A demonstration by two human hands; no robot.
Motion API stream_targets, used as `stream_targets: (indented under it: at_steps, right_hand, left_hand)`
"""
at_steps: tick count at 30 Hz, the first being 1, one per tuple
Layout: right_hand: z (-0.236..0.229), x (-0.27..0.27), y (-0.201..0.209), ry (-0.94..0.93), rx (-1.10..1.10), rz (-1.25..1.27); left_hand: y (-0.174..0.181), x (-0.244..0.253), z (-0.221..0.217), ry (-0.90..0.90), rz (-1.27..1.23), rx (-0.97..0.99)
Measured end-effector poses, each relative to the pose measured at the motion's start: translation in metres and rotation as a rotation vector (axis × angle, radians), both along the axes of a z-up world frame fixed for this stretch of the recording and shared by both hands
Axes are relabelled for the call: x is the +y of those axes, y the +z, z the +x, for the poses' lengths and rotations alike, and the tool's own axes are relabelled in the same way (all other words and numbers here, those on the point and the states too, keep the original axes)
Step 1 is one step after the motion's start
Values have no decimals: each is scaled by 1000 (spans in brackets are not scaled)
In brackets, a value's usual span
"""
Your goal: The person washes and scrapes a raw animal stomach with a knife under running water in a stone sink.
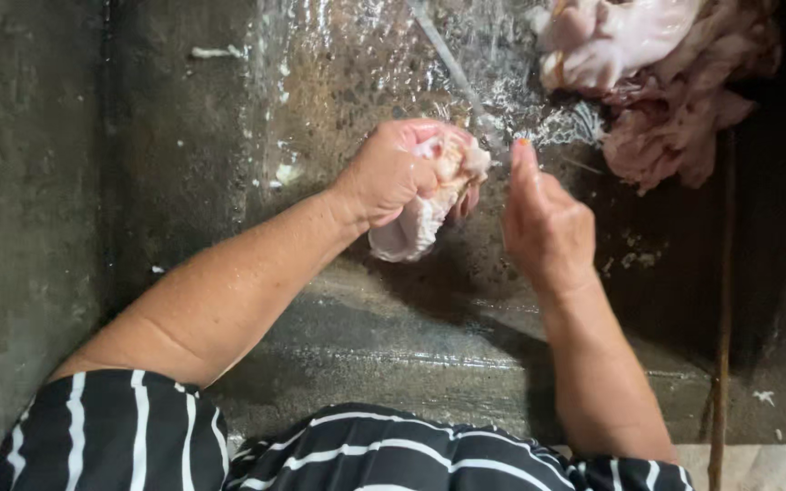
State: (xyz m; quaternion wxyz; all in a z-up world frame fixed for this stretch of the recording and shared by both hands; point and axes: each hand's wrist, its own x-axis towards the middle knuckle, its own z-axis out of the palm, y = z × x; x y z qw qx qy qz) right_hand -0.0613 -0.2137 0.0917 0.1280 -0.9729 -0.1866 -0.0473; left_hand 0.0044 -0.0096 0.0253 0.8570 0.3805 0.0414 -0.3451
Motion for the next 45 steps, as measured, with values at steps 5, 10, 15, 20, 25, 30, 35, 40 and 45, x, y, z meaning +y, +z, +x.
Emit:
stream_targets:
  at_steps: [5,10,15,20,25,30,35,40,45]
  right_hand:
    - [-10,7,1,57,-3,33]
    - [-11,9,-1,38,8,-21]
    - [-11,-2,-3,39,99,-22]
    - [4,-7,-9,-57,-32,-95]
    - [-9,-2,-13,11,49,-147]
    - [40,-2,-9,-108,-88,-255]
    - [103,25,-25,-60,-136,-225]
    - [160,55,-20,-45,-233,-213]
    - [181,56,5,-41,-254,-133]
  left_hand:
    - [-8,1,-8,-34,-22,77]
    - [-11,4,0,4,-124,187]
    - [-15,-2,-8,1,-180,164]
    - [-7,0,8,27,-95,160]
    - [-10,3,3,-53,-365,35]
    - [-48,-5,-12,-70,-10,98]
    - [-93,-7,-22,-203,29,70]
    - [-86,-20,-17,-175,339,-35]
    - [-43,-19,-23,-171,524,-266]
